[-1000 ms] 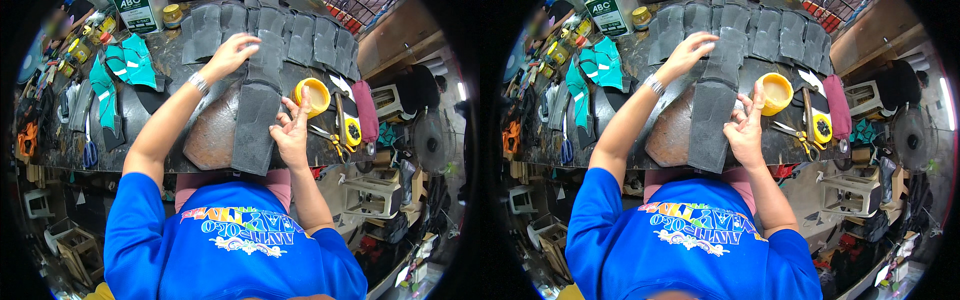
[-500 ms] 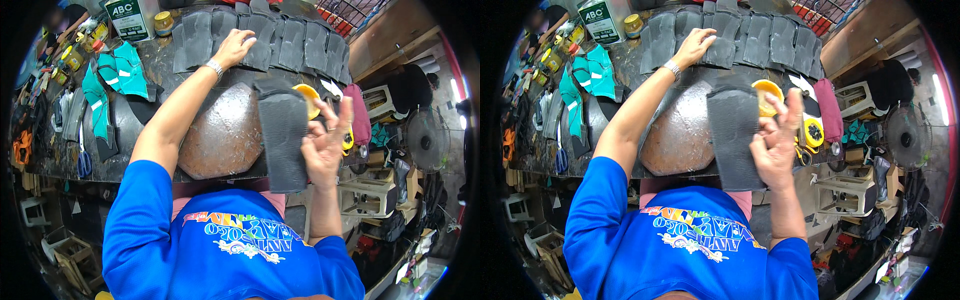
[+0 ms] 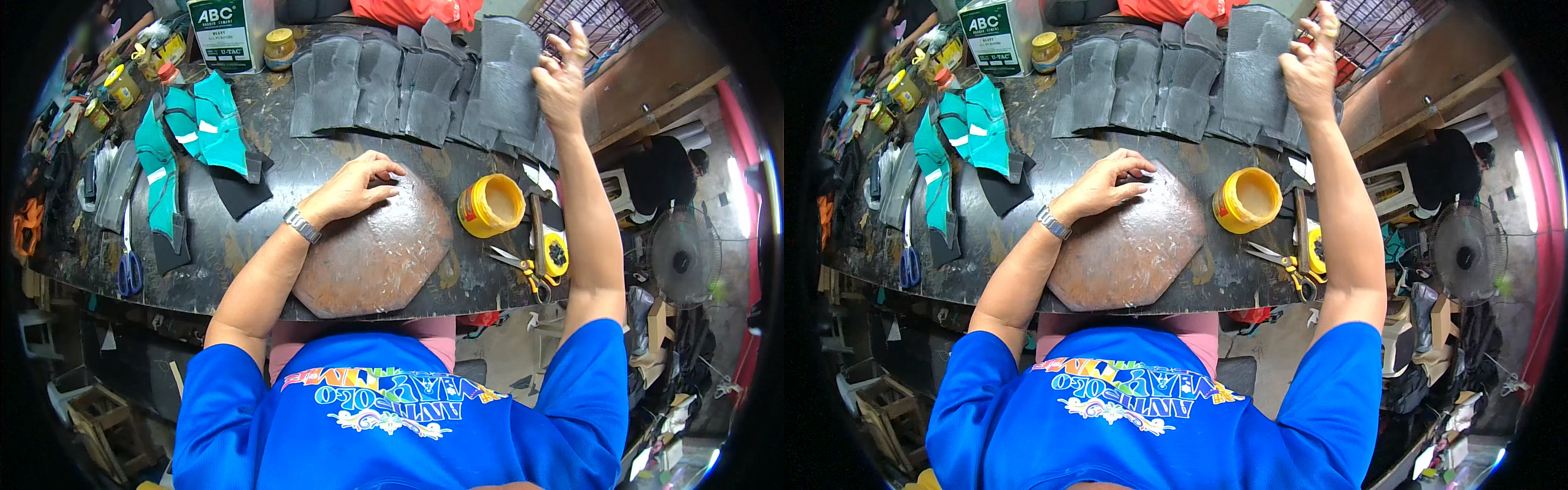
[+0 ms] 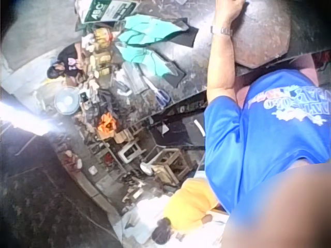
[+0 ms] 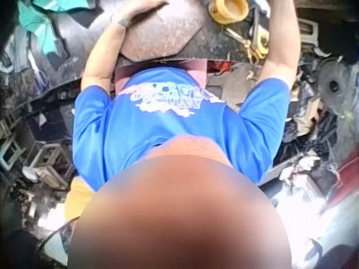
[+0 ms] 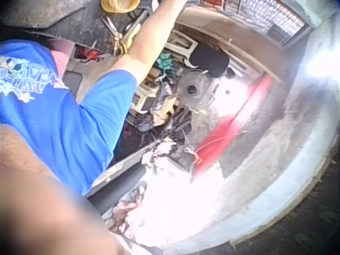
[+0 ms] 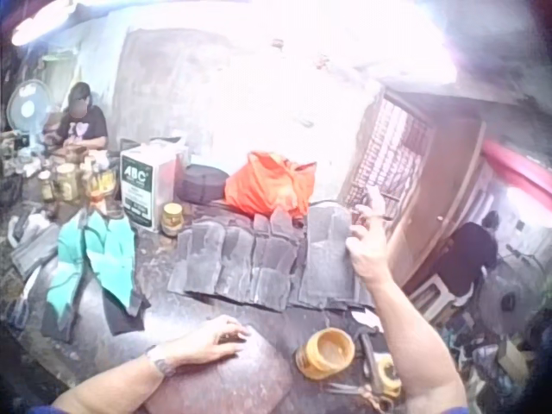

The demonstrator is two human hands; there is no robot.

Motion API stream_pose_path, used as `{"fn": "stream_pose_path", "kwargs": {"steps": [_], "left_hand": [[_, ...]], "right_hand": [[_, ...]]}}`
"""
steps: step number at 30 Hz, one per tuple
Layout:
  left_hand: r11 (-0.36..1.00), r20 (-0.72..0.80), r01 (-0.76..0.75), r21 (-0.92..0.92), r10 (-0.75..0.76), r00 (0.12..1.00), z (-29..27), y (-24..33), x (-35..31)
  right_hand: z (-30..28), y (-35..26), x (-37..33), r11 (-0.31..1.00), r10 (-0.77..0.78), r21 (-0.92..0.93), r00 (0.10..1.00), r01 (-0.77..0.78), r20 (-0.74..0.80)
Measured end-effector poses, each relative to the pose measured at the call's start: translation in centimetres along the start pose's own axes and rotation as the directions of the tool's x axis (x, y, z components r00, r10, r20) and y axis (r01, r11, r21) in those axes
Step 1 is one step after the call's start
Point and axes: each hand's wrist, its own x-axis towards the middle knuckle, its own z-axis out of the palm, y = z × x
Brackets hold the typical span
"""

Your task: The person repeatedly rubs small black rubber pieces on a flat surface, then dips fingers into a yellow tub of paste and rubs the paste onto the rubber pieces. The person continues this cycle of rubbing and applying paste throughout the clip.

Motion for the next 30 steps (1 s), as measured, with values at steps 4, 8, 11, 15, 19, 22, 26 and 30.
{"fn": "stream_pose_path", "kwargs": {"steps": [4,8,11,15,19,22,26,30], "left_hand": [[0.999,0.025,-0.015,0.033,0.014,1.0,-0.3,0.1,0.0],[0.997,0.036,-0.01,0.073,0.008,0.999,-0.2,0.3,-0.2],[0.993,0.034,-0.015,0.116,0.011,0.999,0.0,0.3,-0.3],[0.985,0.024,-0.05,0.163,0.047,0.999,0.2,-0.1,-0.2],[0.974,0.04,-0.099,0.202,0.092,0.995,0.0,0.1,-0.4],[0.969,0.056,-0.134,0.206,0.125,0.991,-0.6,1.5,-0.6],[0.982,0.016,-0.187,0.003,0.187,0.982,-2.7,4.8,-2.3],[0.963,-0.248,-0.217,0.16,0.252,0.935,-7.1,6.1,-6.4]], "right_hand": [[4.1,8.4,1.8,0.98,-0.081,-0.184,0.996,0.074,-0.03],[6.2,12.7,-0.6,0.874,0.186,-0.472,0.977,-0.115,0.106],[5.8,11.8,-1.6,0.825,0.122,-0.565,0.973,0.009,0.194],[4.3,7.3,-2.2,0.71,0.323,-0.697,0.926,-0.1,0.196],[3.9,2.9,-3.5,0.859,0.116,-0.511,0.966,0.019,0.231],[3.0,-1.0,-5.8,0.985,0.047,-0.172,0.982,-0.015,0.184],[1.2,-8.2,-11.8,0.979,-0.012,-0.201,0.991,0.038,0.132],[1.4,-13.4,-19.4,0.979,0.167,0.088,0.968,-0.185,0.185]]}}
